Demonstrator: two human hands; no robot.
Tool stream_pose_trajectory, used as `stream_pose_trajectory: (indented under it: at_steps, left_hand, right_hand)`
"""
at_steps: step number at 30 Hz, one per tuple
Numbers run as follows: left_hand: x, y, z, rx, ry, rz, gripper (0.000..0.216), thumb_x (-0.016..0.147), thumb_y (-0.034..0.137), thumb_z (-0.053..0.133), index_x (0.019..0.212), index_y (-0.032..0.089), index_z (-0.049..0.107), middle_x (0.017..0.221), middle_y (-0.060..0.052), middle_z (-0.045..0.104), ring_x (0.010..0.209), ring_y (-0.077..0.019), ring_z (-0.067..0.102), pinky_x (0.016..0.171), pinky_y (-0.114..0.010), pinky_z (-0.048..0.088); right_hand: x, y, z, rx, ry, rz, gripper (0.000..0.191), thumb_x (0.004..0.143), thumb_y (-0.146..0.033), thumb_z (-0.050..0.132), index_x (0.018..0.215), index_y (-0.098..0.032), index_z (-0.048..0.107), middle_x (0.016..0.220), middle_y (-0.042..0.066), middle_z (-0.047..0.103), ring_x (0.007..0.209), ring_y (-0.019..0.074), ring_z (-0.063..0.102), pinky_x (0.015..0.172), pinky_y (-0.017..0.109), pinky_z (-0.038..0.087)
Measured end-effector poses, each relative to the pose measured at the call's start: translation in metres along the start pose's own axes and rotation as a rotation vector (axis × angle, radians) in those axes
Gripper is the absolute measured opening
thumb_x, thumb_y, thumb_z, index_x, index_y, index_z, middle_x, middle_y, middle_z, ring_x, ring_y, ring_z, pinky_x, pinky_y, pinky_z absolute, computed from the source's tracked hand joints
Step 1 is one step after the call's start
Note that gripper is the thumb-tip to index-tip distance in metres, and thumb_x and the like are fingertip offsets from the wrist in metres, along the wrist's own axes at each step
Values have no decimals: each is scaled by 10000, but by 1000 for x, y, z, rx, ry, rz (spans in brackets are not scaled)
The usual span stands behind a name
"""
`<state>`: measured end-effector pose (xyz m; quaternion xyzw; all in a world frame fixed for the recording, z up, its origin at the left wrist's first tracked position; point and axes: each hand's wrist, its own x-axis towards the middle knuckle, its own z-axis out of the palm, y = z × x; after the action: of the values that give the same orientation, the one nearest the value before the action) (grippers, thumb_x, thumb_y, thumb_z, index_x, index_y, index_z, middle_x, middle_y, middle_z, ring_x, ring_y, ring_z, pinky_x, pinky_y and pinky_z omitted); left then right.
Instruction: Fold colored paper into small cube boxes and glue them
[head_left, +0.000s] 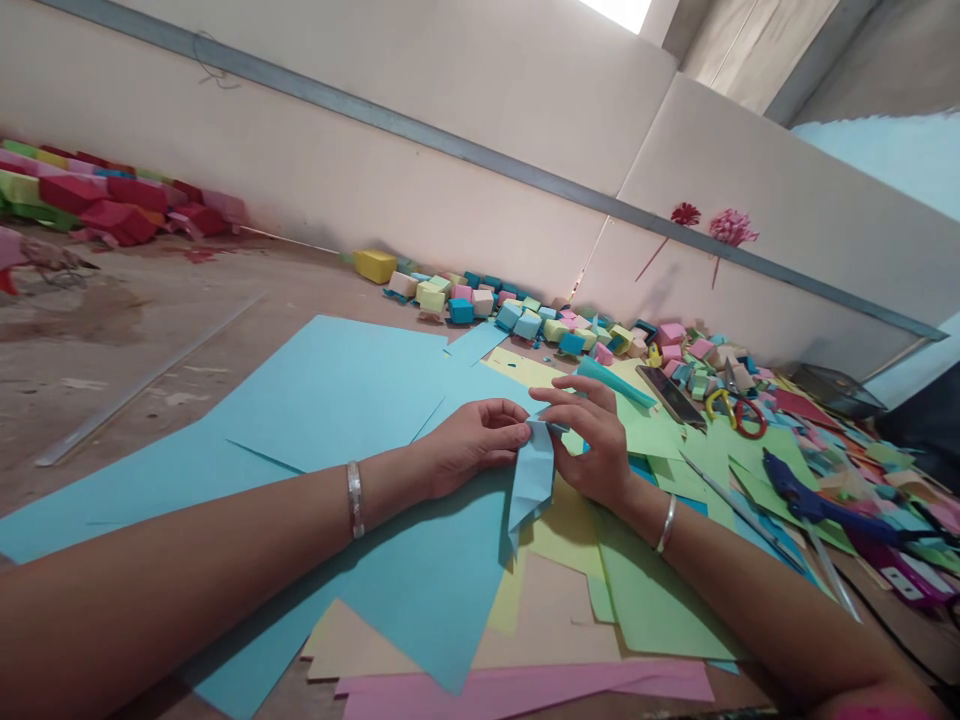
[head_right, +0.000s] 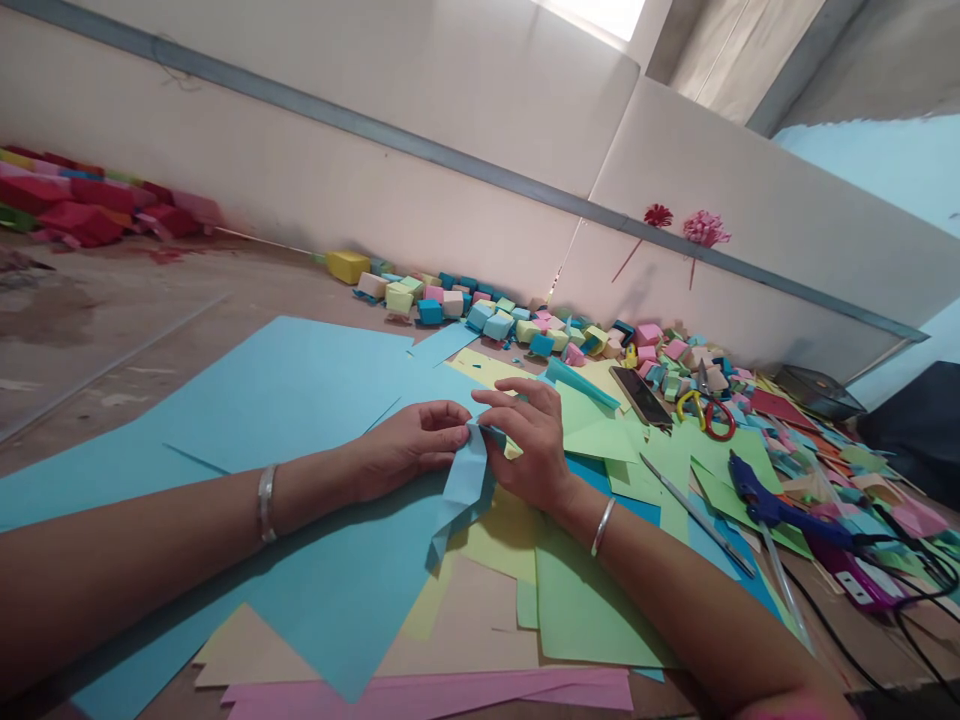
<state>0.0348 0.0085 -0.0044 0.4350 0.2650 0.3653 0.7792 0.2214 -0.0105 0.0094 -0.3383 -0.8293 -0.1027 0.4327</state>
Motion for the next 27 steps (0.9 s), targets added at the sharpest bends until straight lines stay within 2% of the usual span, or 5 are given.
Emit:
stream_pose_trajectory:
  at_steps: [6, 12, 20, 24, 27]
  left_hand:
    - [0, 2, 1, -19, 72, -9, 317, 613, 236, 840, 828, 155, 622, 727, 15, 596, 662, -100, 577, 627, -237, 441]
    - [-1, 3, 3, -17, 112, 3, 276, 625, 260, 829, 777, 137, 633, 717, -2, 605, 653, -110, 576, 628, -249, 446]
    - [0, -1, 2, -27, 122, 26, 269, 648, 272, 818, 785, 147, 623, 707, 17, 610, 610, -87, 562, 590, -226, 422]
    - [-1, 1, 5, -28, 144, 27, 241, 676, 262, 800, 795, 155, 620, 714, 27, 605, 609, -83, 570, 605, -230, 431]
    - [-2, 2, 7, -24, 159, 20, 225, 676, 245, 799, 773, 149, 620, 685, 29, 598, 589, -78, 557, 602, -228, 427]
  right_hand:
    - [0, -1, -1, -17, -6, -18, 201, 725, -126, 604, 866, -263, 645, 1164, 7, 672, 1132, 276, 546, 949, 486, 411]
    - [-1, 1, 4, -11, 30, -24, 194, 737, -127, 602, 838, -282, 663, 984, -7, 720, 1008, 248, 595, 901, 461, 442]
    - [-1, -5, 3, 19, 8, -42, 334, 779, -108, 565, 1039, -300, 650, 972, 4, 712, 991, 238, 596, 882, 438, 457]
    - [2, -5, 0, -48, 52, 23, 426, 741, -147, 610, 1151, -262, 598, 1041, 42, 685, 1043, 271, 564, 915, 463, 432]
    - [5, -5, -2, -74, 34, 37, 422, 737, -132, 603, 1132, -277, 606, 925, 18, 697, 975, 264, 574, 884, 454, 426]
